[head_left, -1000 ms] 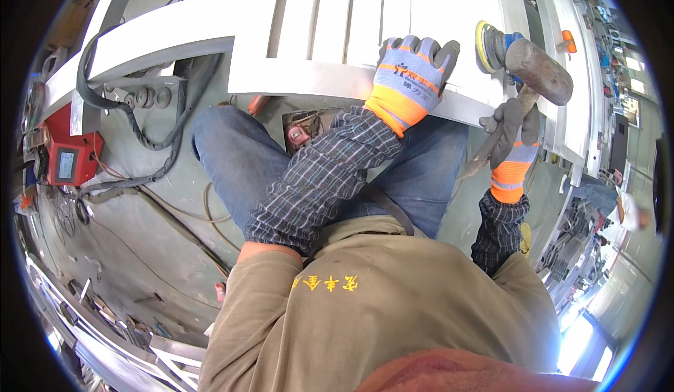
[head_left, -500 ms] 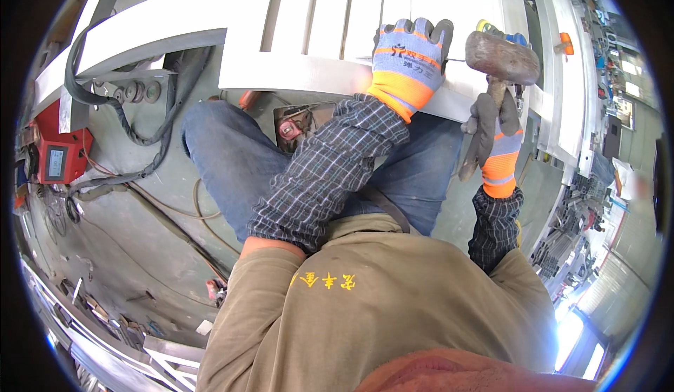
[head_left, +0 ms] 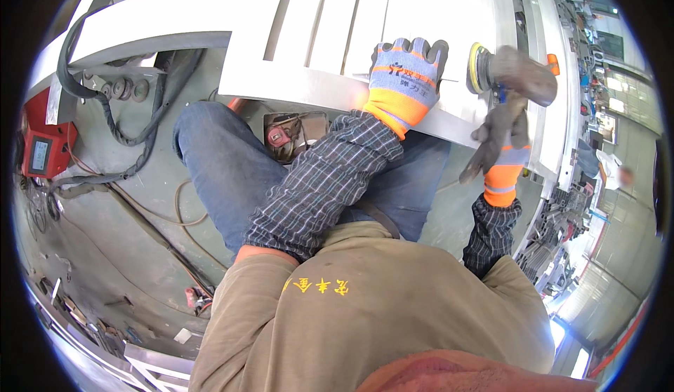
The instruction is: The person sits on the floor and uses a handheld orbital sander to smooth the surface of a white wooden slatted panel. They move the sander across the slats and edges, then briefly inspect the surface with their gloved hands.
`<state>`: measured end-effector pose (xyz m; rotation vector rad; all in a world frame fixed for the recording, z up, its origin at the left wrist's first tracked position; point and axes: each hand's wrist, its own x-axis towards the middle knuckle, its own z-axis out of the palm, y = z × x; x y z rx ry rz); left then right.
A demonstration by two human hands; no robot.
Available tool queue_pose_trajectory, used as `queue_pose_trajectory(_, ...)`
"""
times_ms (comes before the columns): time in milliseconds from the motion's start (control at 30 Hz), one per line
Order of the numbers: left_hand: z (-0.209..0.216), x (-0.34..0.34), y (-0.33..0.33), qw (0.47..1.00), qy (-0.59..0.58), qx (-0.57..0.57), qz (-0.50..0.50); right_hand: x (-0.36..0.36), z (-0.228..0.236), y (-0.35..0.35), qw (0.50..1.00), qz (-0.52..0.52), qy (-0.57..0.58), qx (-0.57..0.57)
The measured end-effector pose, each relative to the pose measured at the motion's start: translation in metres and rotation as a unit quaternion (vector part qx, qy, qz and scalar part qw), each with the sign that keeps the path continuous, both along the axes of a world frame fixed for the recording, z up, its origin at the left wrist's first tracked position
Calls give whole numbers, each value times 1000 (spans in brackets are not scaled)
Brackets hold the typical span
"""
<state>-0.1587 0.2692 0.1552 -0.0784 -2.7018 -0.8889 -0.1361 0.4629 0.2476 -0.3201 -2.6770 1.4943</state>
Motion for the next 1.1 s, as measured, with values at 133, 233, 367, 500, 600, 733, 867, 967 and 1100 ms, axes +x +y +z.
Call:
queue_pose_trajectory(133,3,1,-4,999,7,29,12,7,13,-18,983,93,-23,159)
queue_pose_trajectory(233,8,3,-9,999,25,40,9,-7,18,-6,995,56,9,84)
queue_pose_trajectory(367,5,5,-6,999,26,19,-24,5,20,-22,994,59,80,44)
queue_pose_trajectory(500,10,6,0,999,10,-3,-47,5,15,-16,996,53,59,26)
queue_pose_trajectory(600,6,0,1,999,25,-1,-30,5,12,-14,998,43,55,-3)
queue_pose_trajectory(733,6,-4,-2,999,31,35,-20,2,9,-2,999,34,36,2)
queue_pose_trajectory(867,7,-4,-3,998,34,61,-6,9,11,-28,985,84,-25,147)
queue_pose_trajectory(967,5,-3,-7,997,48,57,12,1,12,-17,988,59,11,144)
queue_pose_trajectory(1100,0,-4,-3,999,18,44,13,-9,23,-24,998,-14,5,65)
